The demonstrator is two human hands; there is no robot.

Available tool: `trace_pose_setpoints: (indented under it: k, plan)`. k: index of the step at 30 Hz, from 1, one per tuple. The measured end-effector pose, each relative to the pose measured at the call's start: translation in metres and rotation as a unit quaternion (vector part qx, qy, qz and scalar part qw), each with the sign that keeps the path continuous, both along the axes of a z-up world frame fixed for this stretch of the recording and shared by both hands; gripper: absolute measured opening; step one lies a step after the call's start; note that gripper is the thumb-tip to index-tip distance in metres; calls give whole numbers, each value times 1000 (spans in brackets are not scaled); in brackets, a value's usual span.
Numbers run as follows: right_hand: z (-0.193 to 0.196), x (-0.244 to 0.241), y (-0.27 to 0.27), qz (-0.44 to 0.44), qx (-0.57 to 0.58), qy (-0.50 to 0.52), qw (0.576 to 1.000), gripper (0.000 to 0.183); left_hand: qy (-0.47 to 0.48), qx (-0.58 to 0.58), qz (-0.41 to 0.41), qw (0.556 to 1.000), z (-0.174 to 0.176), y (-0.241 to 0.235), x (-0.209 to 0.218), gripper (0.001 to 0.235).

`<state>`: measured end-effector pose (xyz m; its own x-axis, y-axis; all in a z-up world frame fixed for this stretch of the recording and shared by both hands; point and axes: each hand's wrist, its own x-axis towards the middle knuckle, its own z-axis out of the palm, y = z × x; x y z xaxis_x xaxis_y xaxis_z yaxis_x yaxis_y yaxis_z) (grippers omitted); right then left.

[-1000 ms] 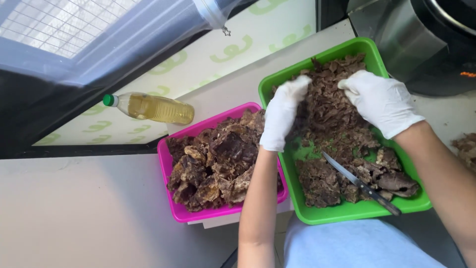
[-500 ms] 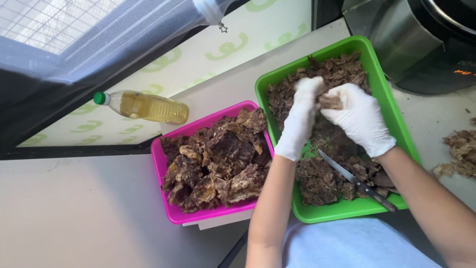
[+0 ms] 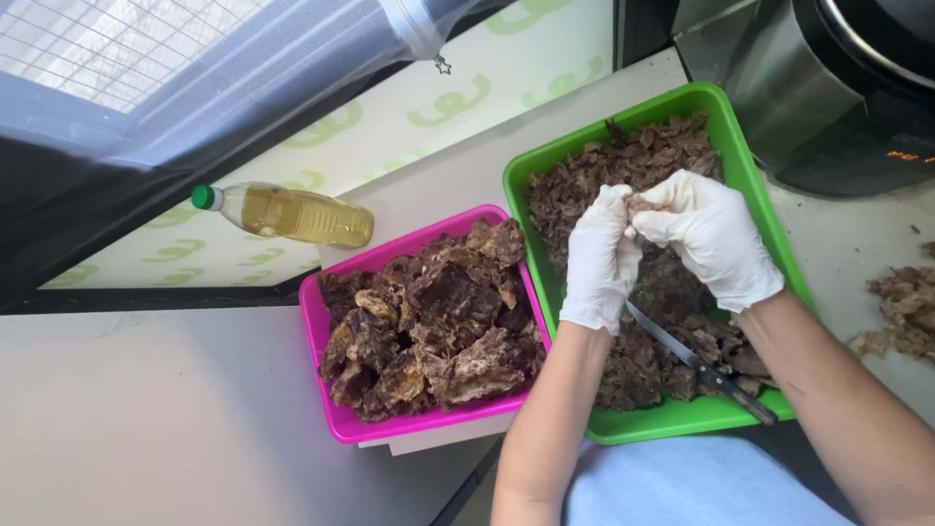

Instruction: Shredding cooked meat pieces by hand and with a knife from a pink container into a green container.

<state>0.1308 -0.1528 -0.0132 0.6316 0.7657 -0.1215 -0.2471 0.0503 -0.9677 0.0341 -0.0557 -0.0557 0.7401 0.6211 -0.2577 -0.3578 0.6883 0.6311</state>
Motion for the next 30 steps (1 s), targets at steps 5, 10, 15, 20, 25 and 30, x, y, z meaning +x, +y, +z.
trace_pose_setpoints:
  k: [5, 10, 15, 20, 25, 30]
  plan:
    - [-16, 8, 12, 72, 148, 232, 959, 9, -64, -120, 18, 990, 13, 5, -1, 20]
    - [24, -15, 30, 24, 96, 120, 988, 15, 61, 56, -9, 997, 64, 39, -23, 24]
    - [39, -45, 46, -67, 22, -4, 997, 14, 209, 390, -108, 890, 89, 79, -45, 34]
    - [48, -69, 63, -101, -35, -78, 991, 11, 160, 344, -238, 894, 96, 126, -49, 33]
    - [62, -92, 70, -198, -47, -177, 963, 9, 14, 203, -331, 921, 86, 132, -39, 27]
    - [39, -87, 75, -208, 138, -18, 968, 5, -34, 18, -322, 946, 76, 129, -33, 26]
